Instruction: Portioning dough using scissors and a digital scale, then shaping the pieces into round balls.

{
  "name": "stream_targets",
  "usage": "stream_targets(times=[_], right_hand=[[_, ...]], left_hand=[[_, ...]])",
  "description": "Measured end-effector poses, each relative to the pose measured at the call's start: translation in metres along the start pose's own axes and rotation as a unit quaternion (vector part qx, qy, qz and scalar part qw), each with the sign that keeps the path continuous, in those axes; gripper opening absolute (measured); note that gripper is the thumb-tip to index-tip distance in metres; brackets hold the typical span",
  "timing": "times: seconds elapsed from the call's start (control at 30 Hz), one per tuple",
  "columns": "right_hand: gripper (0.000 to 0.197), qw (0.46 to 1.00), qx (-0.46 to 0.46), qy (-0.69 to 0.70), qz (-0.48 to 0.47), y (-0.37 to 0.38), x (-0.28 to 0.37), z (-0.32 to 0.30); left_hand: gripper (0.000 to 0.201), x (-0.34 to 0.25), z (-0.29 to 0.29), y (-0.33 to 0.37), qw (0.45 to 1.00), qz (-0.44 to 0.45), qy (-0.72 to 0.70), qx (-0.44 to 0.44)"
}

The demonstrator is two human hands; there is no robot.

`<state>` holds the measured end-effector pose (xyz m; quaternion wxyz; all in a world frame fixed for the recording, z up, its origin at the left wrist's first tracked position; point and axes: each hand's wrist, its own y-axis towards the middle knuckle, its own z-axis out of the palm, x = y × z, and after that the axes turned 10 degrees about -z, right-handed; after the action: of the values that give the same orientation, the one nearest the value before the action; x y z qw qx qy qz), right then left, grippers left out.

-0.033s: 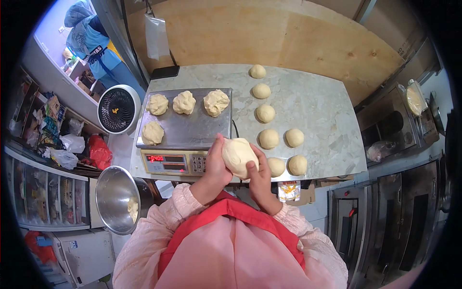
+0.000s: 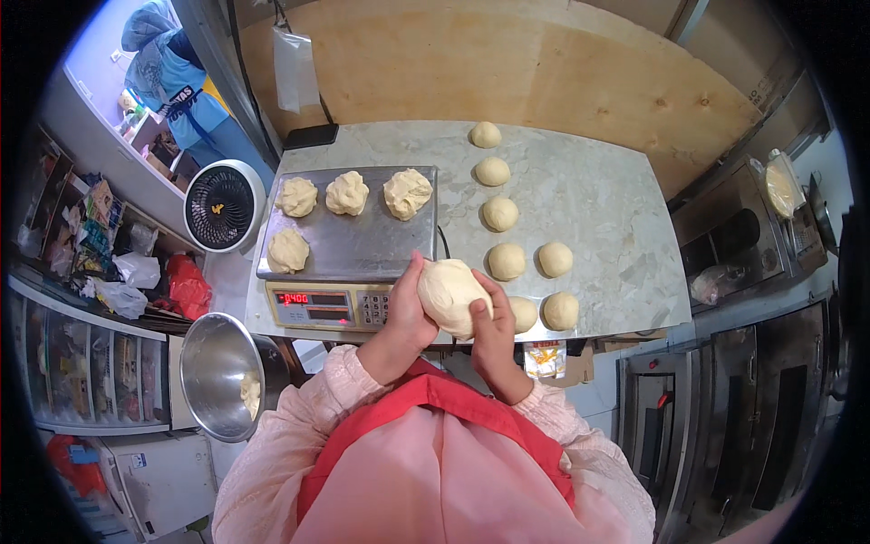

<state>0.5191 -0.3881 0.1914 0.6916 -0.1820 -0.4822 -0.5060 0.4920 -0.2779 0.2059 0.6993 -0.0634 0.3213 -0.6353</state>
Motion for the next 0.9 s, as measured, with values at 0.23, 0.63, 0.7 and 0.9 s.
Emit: stream_targets(times=[0.23,0.63,0.7,0.9], right_hand=[[0.038,0.997,-0.063,0.047,0.001,0.016,0.019,-0.006],[0.074,0.986,0.155,-0.065,0.007,0.037,0.038,-0.01],[0.078,0.978,0.186,-0.092,0.001,0.035,0.037,-0.012],[0.092,0.98,0.163,-0.102,-0.045,0.0,0.004,0.002]], left_hand=[[0.032,-0.005,-0.011,0.0,0.986,-0.055,0.158,0.002],[0.032,0.015,-0.016,-0.017,0.971,0.051,0.106,0.208],[0.028,0.015,-0.018,-0.01,0.991,0.112,0.054,0.05],[0.023,0.008,-0.021,-0.014,0.981,0.176,0.077,0.038]])
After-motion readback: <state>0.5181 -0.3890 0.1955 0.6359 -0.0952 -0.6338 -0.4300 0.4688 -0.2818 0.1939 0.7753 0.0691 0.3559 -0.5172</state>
